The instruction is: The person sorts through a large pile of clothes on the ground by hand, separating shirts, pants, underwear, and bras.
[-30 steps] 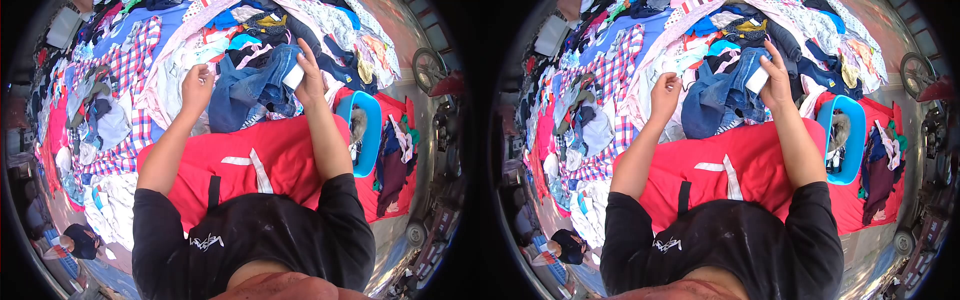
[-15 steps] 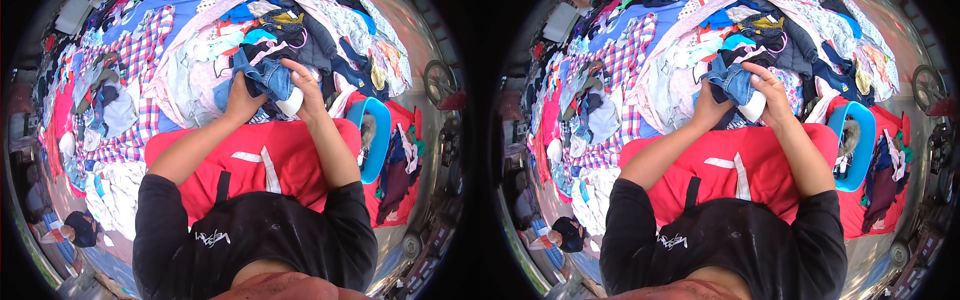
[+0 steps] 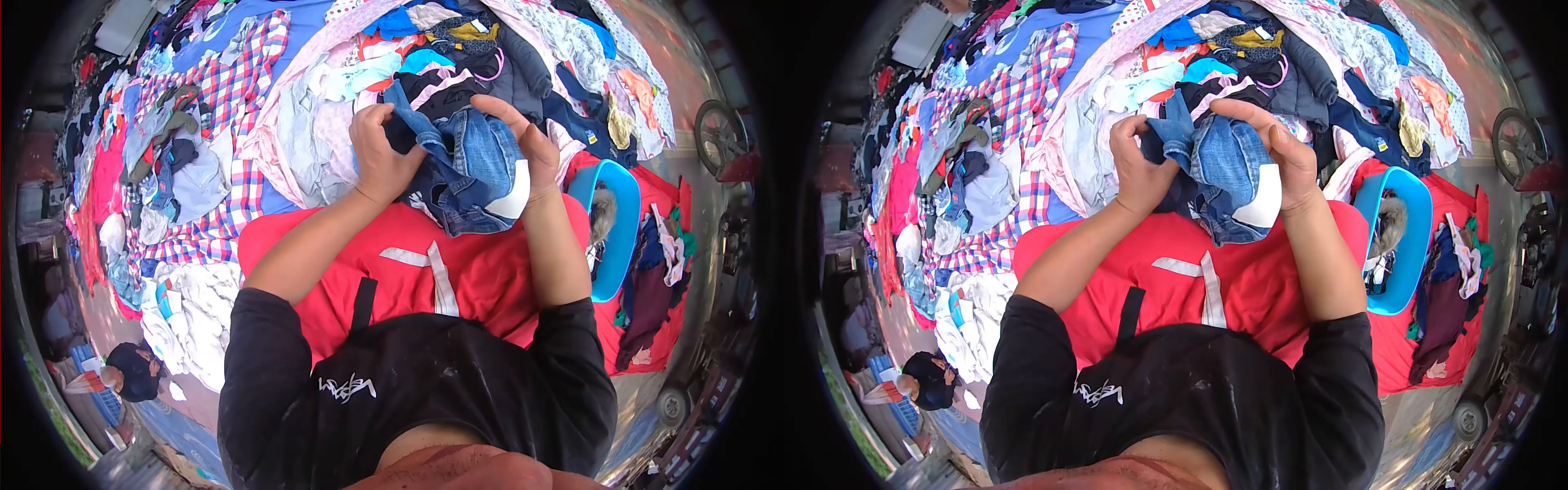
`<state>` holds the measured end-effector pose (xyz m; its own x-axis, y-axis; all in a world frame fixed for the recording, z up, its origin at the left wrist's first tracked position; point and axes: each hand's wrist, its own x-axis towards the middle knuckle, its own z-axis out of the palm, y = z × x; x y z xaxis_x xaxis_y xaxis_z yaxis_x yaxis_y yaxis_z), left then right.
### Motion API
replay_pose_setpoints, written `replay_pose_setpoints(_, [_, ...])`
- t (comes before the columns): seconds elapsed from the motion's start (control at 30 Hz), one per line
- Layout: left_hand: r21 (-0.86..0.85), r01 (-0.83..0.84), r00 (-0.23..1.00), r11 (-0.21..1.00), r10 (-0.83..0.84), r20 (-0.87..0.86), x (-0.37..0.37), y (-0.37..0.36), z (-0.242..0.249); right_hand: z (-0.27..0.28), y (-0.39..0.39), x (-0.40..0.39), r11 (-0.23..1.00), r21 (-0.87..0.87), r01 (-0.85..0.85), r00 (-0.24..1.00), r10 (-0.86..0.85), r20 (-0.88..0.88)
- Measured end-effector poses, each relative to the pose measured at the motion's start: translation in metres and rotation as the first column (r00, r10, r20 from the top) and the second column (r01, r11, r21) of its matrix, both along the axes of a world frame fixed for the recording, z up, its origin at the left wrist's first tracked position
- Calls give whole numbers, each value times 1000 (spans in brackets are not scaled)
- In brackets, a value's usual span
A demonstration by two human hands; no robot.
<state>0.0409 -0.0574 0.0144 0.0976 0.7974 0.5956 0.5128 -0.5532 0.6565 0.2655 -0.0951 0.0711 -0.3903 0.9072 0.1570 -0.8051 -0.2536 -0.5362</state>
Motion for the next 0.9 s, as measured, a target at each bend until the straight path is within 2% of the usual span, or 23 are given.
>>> replay_pose_setpoints(0.1, [250,-17,981,968,65,-184,-2,8,37,6,7,14,999,22,30,1000,-31,4])
replay_pose_setpoints(0.17, [-44,159,968,986,-164,-188,-12,18,31,8,12,16,996,47,70,995,-66,-74])
replay_pose_setpoints(0.2, [-356,251,965,900,-264,13,-15,20,14,5,17,19,991,78,107,992,-102,-71])
replay_pose_setpoints(0.23, [-604,368,930,707,-283,234,-16,22,-1,7,18,18,986,70,152,979,-141,-150])
replay_pose_setpoints(0.27, [-576,335,940,745,-224,257,-14,25,-5,5,21,18,963,75,258,965,-261,35])
replay_pose_setpoints(0.3, [-571,391,894,722,-151,421,-12,26,-4,2,27,20,929,98,357,904,-370,216])
replay_pose_setpoints(0.33, [-554,445,819,704,-71,569,-10,27,-1,-14,33,27,872,55,486,737,-443,511])
replay_pose_setpoints(0.37, [-524,497,718,691,11,696,-9,30,3,-19,32,27,811,-10,586,593,-420,687])
replay_pose_setpoints(0.43, [-536,527,672,660,64,738,-16,37,12,-32,27,25,837,-105,537,610,-300,733])
replay_pose_setpoints(0.5, [-537,567,604,625,128,787,-18,39,27,-52,19,21,943,-59,328,673,-189,715])
replay_pose_setpoints(0.53, [-521,617,519,589,193,833,-18,37,40,-63,17,13,953,174,248,511,-281,812])
replay_pose_setpoints(0.63, [-506,678,460,532,229,858,-29,38,63,-49,7,-17,997,57,48,566,-74,821])
replay_pose_setpoints(0.67, [-474,700,418,534,231,879,-33,41,64,-58,14,-17,995,-92,-45,527,102,844])
replay_pose_setpoints(0.77, [-492,449,640,746,115,759,-46,51,61,-61,17,-12,997,-71,-14,665,62,745])
replay_pose_setpoints(0.8, [-468,263,792,844,88,604,-53,57,50,-48,15,-12,999,-5,43,715,-28,698])
replay_pose_setpoints(0.83, [-396,76,909,915,99,405,-56,56,37,-41,16,-12,997,-14,79,760,-51,648])
replay_pose_setpoints(0.87, [-275,-92,972,957,147,186,-56,52,31,-37,17,-11,993,-29,114,800,-74,596])
replay_pose_setpoints(0.9, [-115,-225,974,967,223,-35,-56,48,25,-35,17,-11,988,-47,150,836,-101,539])
